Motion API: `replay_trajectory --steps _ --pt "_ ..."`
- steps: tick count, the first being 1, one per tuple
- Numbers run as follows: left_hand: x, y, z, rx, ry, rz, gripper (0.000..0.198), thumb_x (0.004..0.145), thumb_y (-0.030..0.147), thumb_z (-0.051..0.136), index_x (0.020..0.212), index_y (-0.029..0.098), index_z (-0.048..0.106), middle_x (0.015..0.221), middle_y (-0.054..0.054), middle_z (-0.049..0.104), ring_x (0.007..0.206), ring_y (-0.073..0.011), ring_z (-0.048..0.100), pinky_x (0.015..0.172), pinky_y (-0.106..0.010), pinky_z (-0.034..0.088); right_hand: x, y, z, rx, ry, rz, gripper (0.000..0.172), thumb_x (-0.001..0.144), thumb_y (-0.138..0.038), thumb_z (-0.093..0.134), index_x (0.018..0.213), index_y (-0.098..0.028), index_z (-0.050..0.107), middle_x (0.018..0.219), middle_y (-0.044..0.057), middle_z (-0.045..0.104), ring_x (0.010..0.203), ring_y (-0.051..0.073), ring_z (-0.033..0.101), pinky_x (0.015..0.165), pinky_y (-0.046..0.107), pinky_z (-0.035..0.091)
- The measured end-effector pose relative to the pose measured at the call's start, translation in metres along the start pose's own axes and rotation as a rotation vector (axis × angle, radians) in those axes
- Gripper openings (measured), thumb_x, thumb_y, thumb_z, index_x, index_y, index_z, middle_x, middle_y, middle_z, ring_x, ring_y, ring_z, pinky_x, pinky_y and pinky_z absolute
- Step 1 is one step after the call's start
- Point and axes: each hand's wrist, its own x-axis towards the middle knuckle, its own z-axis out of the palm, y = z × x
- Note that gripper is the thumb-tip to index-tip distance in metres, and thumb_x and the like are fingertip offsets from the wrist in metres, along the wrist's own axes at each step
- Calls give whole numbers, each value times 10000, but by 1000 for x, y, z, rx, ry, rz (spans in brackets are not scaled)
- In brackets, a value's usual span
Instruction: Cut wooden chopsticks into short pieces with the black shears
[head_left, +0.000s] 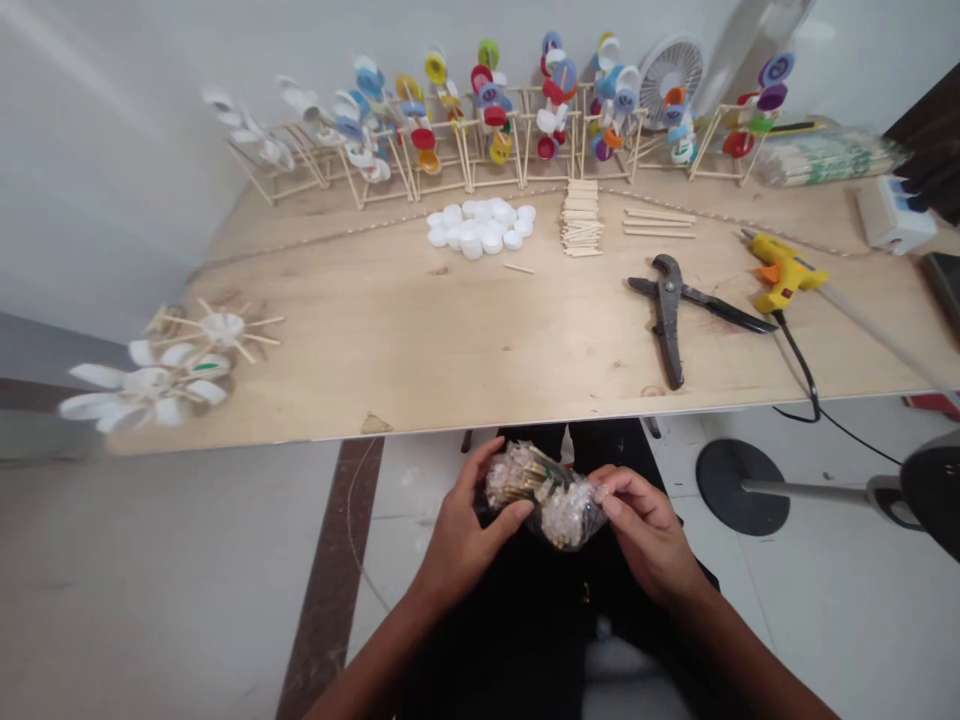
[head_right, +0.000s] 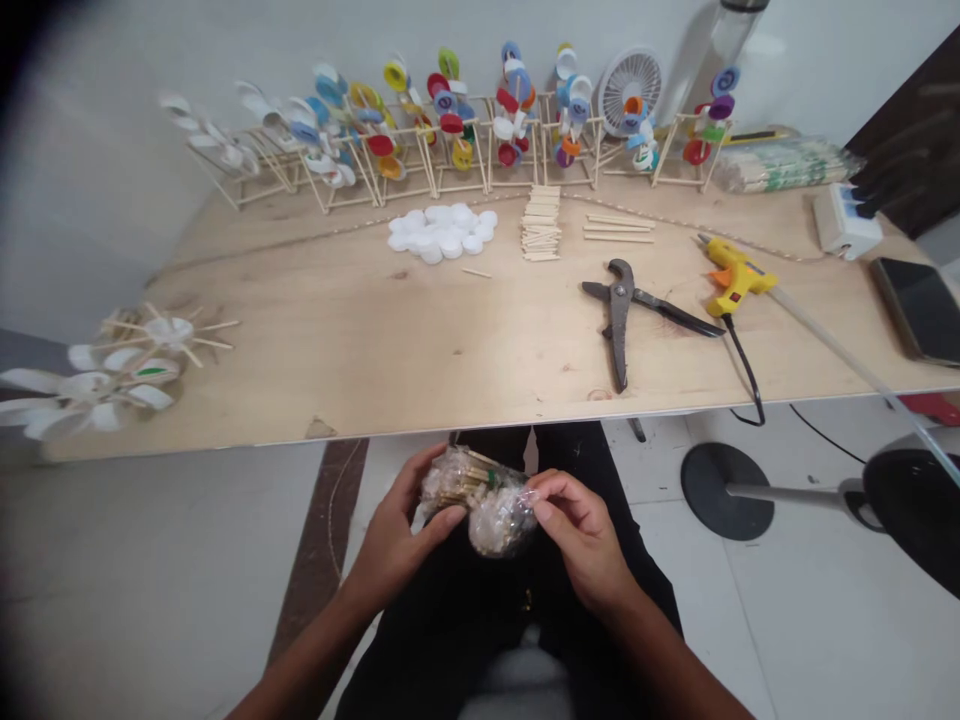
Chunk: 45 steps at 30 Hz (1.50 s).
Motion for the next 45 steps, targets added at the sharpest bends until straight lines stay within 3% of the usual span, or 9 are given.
replay_trajectory --steps 7,13,16,19,22,28,33,39,45 --pt "24 12 24 -545 -83 -141 441 722 318 649 1122 180 526 1101 -106 637 899 -224 624 795 -330 481 -2 -4 5 -148 -69 -47 129 839 -331 541 907 -234 591 938 39 579 901 187 541 811 304 431" --pt "19 12 27 -652 -117 -148 347 801 283 574 1118 144 576 1177 -126 600 1050 -255 562 926 -376 418 -9 4 2 -449 -126 -168 619 774 -399 606 1315 -238 351 1342 97 392 1249 271 352 1047 419 272" --pt "12 12 29 -732 -96 -157 364 805 260 572 1152 152 567 1205 -124 586 1083 -263 546 946 -386 407 -9 17 1 -670 -160 -146 838 716 -333 678 1398 -221 204 1436 108 263 1318 276 237 1084 444 195" --pt "7 17 31 -745 -80 -164 346 799 248 580 1132 154 590 1181 -119 604 1063 -261 560 933 -377 422 -6 26 2 -745 -184 -127 932 695 -294 691 1421 -207 114 1452 122 250 1323 272 240 1076 455 220" --pt "3 26 29 -713 -38 -146 303 798 250 581 1082 151 620 1124 -110 638 1023 -251 584 914 -358 440 -3 28 3 -783 -192 -177 853 707 -273 673 1404 -202 187 1428 120 319 1303 269 293 1069 454 242" --pt "1 44 22 -680 41 -114 264 789 257 592 1024 149 643 1083 -107 657 988 -250 601 878 -351 465 1 21 5 -731 7 -179 468 757 -289 606 1193 -177 476 1156 106 596 1066 254 558 944 397 419" --pt "10 61 14 -765 96 -124 195 761 250 624 923 146 652 984 -101 686 868 -218 633 794 -325 495 7 14 10 -659 107 -158 384 706 -285 635 1059 -162 549 972 85 657 898 242 622 816 340 497" --pt "23 85 6 -892 39 -92 163 733 228 657 872 144 647 873 -76 694 822 -199 639 796 -327 490 18 -8 16 -586 1 -224 519 672 -240 655 1154 -161 478 1059 93 631 937 238 605 838 334 487" --pt "34 107 -3 -846 46 -73 226 721 273 665 887 121 643 885 -101 688 830 -227 637 787 -364 498 25 -20 20 -531 40 -219 382 705 -262 633 1056 -165 519 931 59 663 814 210 623 743 301 517"
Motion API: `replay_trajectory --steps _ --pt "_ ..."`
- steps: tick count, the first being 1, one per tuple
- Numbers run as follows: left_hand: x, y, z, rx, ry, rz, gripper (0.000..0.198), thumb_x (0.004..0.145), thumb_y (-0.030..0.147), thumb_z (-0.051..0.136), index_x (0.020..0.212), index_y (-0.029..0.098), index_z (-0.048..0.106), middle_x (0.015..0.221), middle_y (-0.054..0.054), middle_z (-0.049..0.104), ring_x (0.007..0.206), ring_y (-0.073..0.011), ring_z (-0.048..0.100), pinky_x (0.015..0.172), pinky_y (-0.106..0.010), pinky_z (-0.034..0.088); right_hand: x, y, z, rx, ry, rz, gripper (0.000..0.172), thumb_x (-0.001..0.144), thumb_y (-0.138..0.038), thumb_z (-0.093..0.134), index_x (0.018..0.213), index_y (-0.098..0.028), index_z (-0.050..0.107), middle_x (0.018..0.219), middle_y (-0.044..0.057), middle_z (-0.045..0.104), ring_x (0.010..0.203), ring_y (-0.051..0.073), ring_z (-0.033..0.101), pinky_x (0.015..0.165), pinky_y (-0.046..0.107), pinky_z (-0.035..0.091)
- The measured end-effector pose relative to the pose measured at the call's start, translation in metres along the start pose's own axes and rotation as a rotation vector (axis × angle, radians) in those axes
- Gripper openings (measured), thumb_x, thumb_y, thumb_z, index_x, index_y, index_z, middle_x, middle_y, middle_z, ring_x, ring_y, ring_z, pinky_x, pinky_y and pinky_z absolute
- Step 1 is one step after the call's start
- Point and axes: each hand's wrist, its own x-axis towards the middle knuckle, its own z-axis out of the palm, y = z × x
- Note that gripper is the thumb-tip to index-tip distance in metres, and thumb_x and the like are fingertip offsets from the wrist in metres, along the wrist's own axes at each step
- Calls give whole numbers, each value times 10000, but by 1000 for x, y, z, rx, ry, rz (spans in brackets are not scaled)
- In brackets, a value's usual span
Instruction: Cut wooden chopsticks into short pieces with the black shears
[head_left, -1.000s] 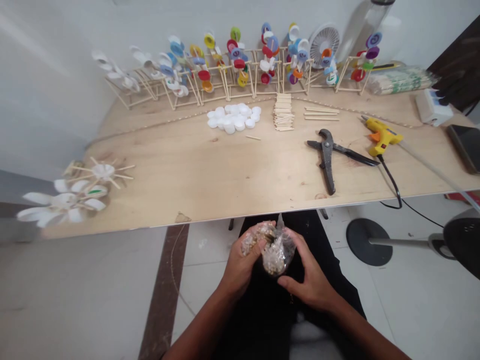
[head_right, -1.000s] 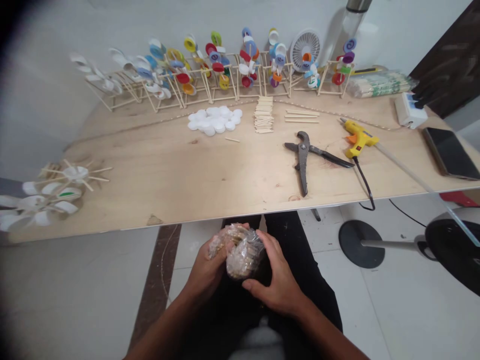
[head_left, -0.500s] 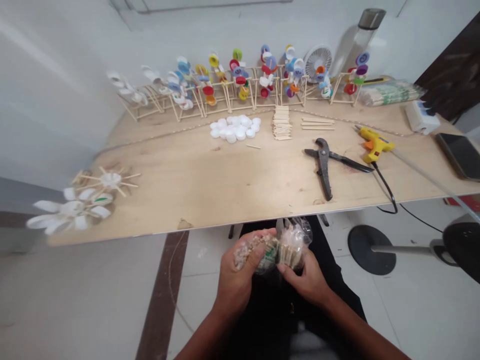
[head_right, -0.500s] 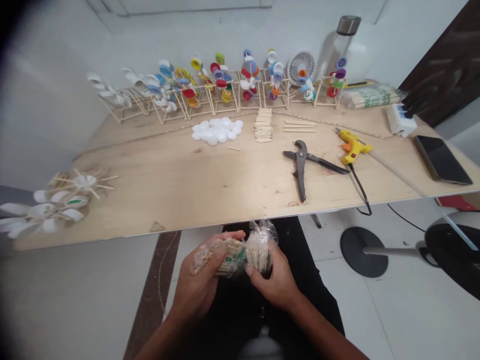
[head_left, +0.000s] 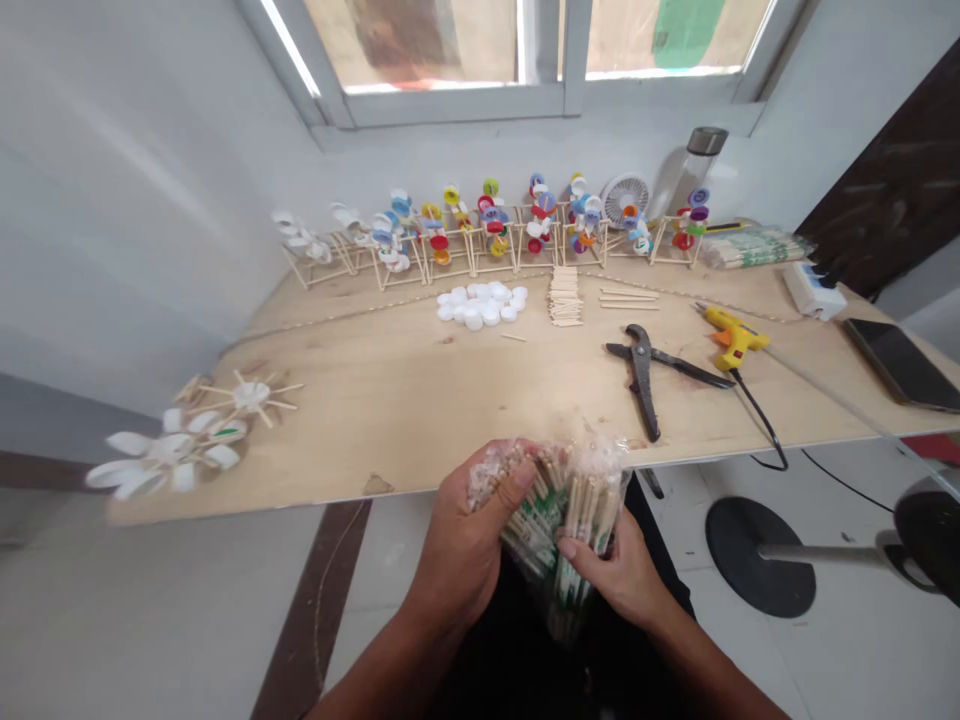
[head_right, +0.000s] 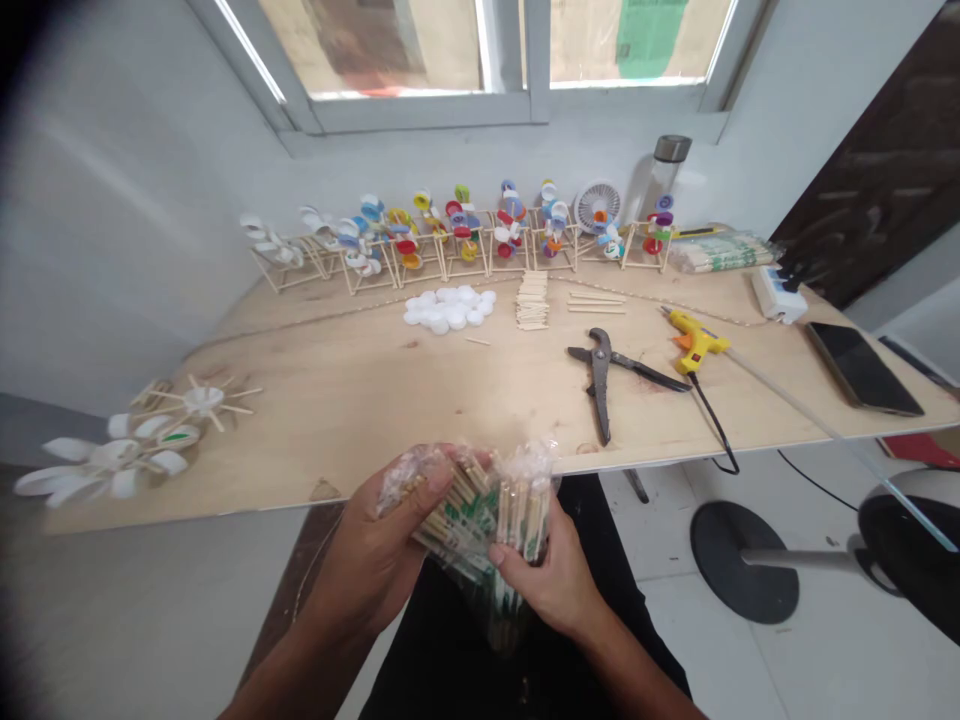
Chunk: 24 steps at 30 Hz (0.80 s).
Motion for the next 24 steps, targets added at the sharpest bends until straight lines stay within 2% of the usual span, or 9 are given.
replay_trajectory --steps 3,8,12,17,21,24 --pt "5 7 1 10 -11 3 248 708 293 673 881 119 636 869 -104 685 827 -248 634 775 -391 499 3 -3 -2 20 4 27 361 714 -293 633 1034 -158 534 960 76 660 852 231 620 769 332 516" --pt "11 10 2 74 -85 -7 236 723 289 662 879 113 654 861 -93 679 816 -226 624 773 -357 487 2 -5 -3 6 14 35 336 720 -312 634 1008 -153 565 951 94 673 856 256 626 776 375 513" --pt "11 14 5 96 -94 61 232 740 278 645 905 116 666 937 -104 676 892 -234 610 797 -334 474 -1 0 -3 3 23 65 292 741 -352 619 943 -143 591 911 111 686 866 267 630 766 373 520" --pt "3 17 7 225 -130 146 208 775 297 604 914 150 651 933 -88 685 852 -218 620 760 -307 475 -2 -2 -1 -68 55 -31 407 760 -411 593 1062 -139 594 1034 128 661 959 292 611 839 395 500" --pt "-9 17 15 367 -227 181 190 769 337 591 854 180 656 978 -82 687 849 -229 629 758 -301 473 -3 -8 3 -141 5 -164 553 690 -455 652 1192 -245 556 1061 75 649 1076 335 549 908 388 473" --pt "-18 18 22 328 -226 211 183 747 363 598 801 197 654 970 -79 695 843 -238 634 755 -305 475 -7 -6 3 -153 10 -171 430 756 -439 616 1168 -336 551 1102 31 617 1097 300 531 880 378 489"
